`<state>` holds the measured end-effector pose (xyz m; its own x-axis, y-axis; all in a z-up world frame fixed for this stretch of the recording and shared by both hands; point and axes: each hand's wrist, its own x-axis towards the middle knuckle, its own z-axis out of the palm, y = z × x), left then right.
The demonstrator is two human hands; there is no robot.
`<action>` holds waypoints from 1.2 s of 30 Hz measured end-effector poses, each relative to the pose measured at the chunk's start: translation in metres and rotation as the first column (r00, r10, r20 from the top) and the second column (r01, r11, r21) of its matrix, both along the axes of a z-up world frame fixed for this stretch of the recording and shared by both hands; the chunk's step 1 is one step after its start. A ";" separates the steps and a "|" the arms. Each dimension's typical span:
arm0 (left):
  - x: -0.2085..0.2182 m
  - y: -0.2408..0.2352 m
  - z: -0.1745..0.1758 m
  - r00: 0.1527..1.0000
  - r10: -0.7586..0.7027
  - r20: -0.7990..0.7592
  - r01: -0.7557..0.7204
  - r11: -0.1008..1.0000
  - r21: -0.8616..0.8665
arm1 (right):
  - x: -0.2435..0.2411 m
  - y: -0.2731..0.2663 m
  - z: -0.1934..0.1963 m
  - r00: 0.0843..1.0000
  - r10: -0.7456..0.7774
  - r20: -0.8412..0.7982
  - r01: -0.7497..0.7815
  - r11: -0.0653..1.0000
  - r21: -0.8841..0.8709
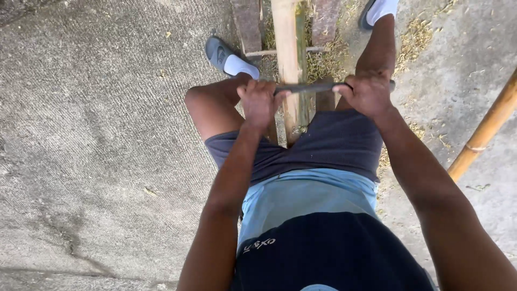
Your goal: Shaving the outer skin of a bamboo pole using a drawknife while seated on a wooden frame.
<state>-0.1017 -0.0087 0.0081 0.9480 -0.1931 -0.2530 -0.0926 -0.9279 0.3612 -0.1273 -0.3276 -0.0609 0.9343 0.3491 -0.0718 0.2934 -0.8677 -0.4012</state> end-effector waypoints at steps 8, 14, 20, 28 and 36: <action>0.159 0.020 -0.036 0.972 -0.127 0.198 0.123 0.992 0.035 | 0.136 0.004 -0.028 0.961 -0.014 0.276 0.029 0.998 -0.050; 0.170 0.028 -0.035 0.893 -0.134 0.429 0.171 0.984 -0.048 | 0.149 0.011 -0.035 0.851 0.045 0.524 0.013 0.994 -0.108; 0.113 0.022 -0.023 0.947 -0.102 0.304 0.100 0.995 0.022 | 0.099 0.009 -0.036 0.974 0.016 0.227 -0.003 0.998 -0.057; -0.003 0.017 -0.013 0.967 -0.043 0.251 0.050 0.999 -0.019 | -0.005 0.013 -0.002 0.997 -0.019 0.071 0.027 0.994 -0.103; -0.072 0.013 -0.025 0.986 -0.046 0.161 0.055 0.997 -0.051 | -0.060 0.009 0.025 1.000 -0.014 -0.021 0.012 0.997 -0.078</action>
